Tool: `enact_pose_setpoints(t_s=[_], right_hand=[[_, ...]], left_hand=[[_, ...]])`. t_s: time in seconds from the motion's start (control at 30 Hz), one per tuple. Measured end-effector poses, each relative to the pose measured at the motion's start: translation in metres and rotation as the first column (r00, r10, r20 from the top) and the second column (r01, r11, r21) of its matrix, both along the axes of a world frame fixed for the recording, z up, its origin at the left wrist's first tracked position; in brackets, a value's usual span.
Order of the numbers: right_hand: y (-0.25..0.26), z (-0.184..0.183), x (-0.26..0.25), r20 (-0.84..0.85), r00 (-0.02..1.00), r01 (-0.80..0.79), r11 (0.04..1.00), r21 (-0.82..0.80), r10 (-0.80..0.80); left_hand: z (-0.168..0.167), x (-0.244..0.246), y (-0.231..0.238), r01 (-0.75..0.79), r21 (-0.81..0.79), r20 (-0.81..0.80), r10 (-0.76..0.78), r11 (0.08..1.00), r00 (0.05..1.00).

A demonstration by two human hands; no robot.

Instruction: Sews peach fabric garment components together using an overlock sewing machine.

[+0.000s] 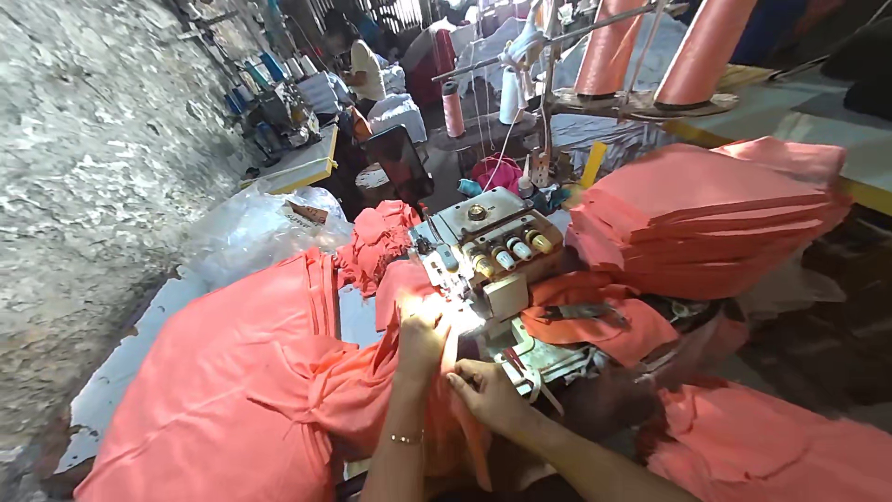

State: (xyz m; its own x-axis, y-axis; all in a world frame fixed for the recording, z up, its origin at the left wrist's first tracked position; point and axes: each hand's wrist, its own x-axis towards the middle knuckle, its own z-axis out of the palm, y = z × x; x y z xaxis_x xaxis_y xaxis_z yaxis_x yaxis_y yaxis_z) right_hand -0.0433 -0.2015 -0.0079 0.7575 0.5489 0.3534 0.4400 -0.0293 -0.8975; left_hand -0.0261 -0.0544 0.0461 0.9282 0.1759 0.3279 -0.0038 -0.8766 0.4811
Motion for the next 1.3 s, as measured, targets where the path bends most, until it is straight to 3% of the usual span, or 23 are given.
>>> enact_pose_setpoints(t_s=[0.1, 0.2, 0.3, 0.4, 0.5, 0.57, 0.63, 0.7, 0.8, 0.9, 1.0, 1.03, 1.07, 1.13, 1.2, 1.3], right_hand=[[0.006, -0.004, 0.000, 0.157, 0.987, 0.010, 0.998, 0.058, -0.019], [0.005, -0.012, 0.007, 0.141, 0.986, 0.085, 0.994, 0.066, -0.093], [0.001, -0.004, 0.014, -0.143, 0.985, 0.101, 0.994, 0.034, -0.095], [0.002, 0.014, 0.022, -0.454, 0.887, -0.036, 0.992, 0.122, 0.088], [0.003, 0.017, 0.028, -0.556, 0.812, -0.119, 0.983, 0.143, 0.179], [-0.001, 0.011, 0.034, -0.429, 0.900, -0.049, 0.996, 0.073, 0.076], [-0.009, -0.003, 0.047, -0.129, 0.979, 0.156, 0.988, -0.005, -0.155], [-0.021, -0.014, 0.061, 0.101, 0.942, 0.323, 0.946, -0.014, -0.320], [-0.039, -0.018, 0.060, 0.197, 0.892, 0.422, 0.906, -0.044, -0.406], [-0.058, -0.025, 0.026, 0.139, 0.941, 0.326, 0.939, -0.112, -0.310], [-0.072, -0.033, -0.010, -0.125, 0.990, 0.020, 0.944, -0.330, -0.065], [-0.074, -0.035, -0.012, -0.151, 0.988, -0.039, 0.923, -0.383, -0.021], [-0.073, -0.039, -0.011, -0.095, 0.995, 0.002, 0.919, -0.394, -0.043], [-0.064, -0.038, -0.003, 0.089, 0.980, 0.195, 0.928, -0.319, -0.175], [-0.050, -0.025, 0.011, 0.128, 0.964, 0.254, 0.944, -0.210, -0.231], [-0.024, -0.013, 0.026, -0.214, 0.975, 0.032, 0.988, -0.148, -0.064]], left_hand=[[-0.005, 0.016, 0.017, -0.018, -0.082, 0.036, 0.021, 0.996, 0.999], [-0.010, 0.015, 0.020, -0.070, -0.124, 0.066, 0.079, 0.990, 0.995], [-0.004, -0.009, 0.008, -0.109, -0.093, -0.023, 0.107, 0.990, 0.994], [-0.003, -0.043, -0.019, -0.151, 0.020, -0.042, 0.152, 0.988, 0.987], [-0.009, -0.073, -0.045, -0.113, 0.058, 0.003, 0.113, 0.992, 0.994], [-0.024, -0.083, -0.048, -0.034, 0.084, 0.105, 0.025, 0.996, 0.994], [-0.042, -0.082, -0.038, 0.046, 0.103, 0.248, -0.071, 0.994, 0.966], [-0.054, -0.077, -0.026, 0.020, 0.072, 0.373, -0.046, 0.997, 0.927], [-0.052, -0.069, -0.012, -0.083, 0.002, 0.473, 0.072, 0.997, 0.878], [-0.043, -0.062, -0.002, -0.050, 0.022, 0.395, 0.037, 0.999, 0.918], [-0.043, -0.058, 0.001, -0.011, 0.034, 0.297, 0.000, 0.999, 0.955], [-0.043, -0.056, 0.001, -0.015, 0.048, 0.304, -0.001, 0.999, 0.953], [-0.044, -0.056, 0.002, -0.014, 0.068, 0.319, -0.008, 0.998, 0.948], [-0.045, -0.055, 0.004, 0.003, 0.100, 0.341, -0.038, 0.995, 0.939], [-0.043, -0.056, 0.005, 0.034, 0.102, 0.314, -0.065, 0.994, 0.947], [-0.043, -0.061, 0.008, 0.050, 0.151, 0.248, -0.086, 0.987, 0.965]])
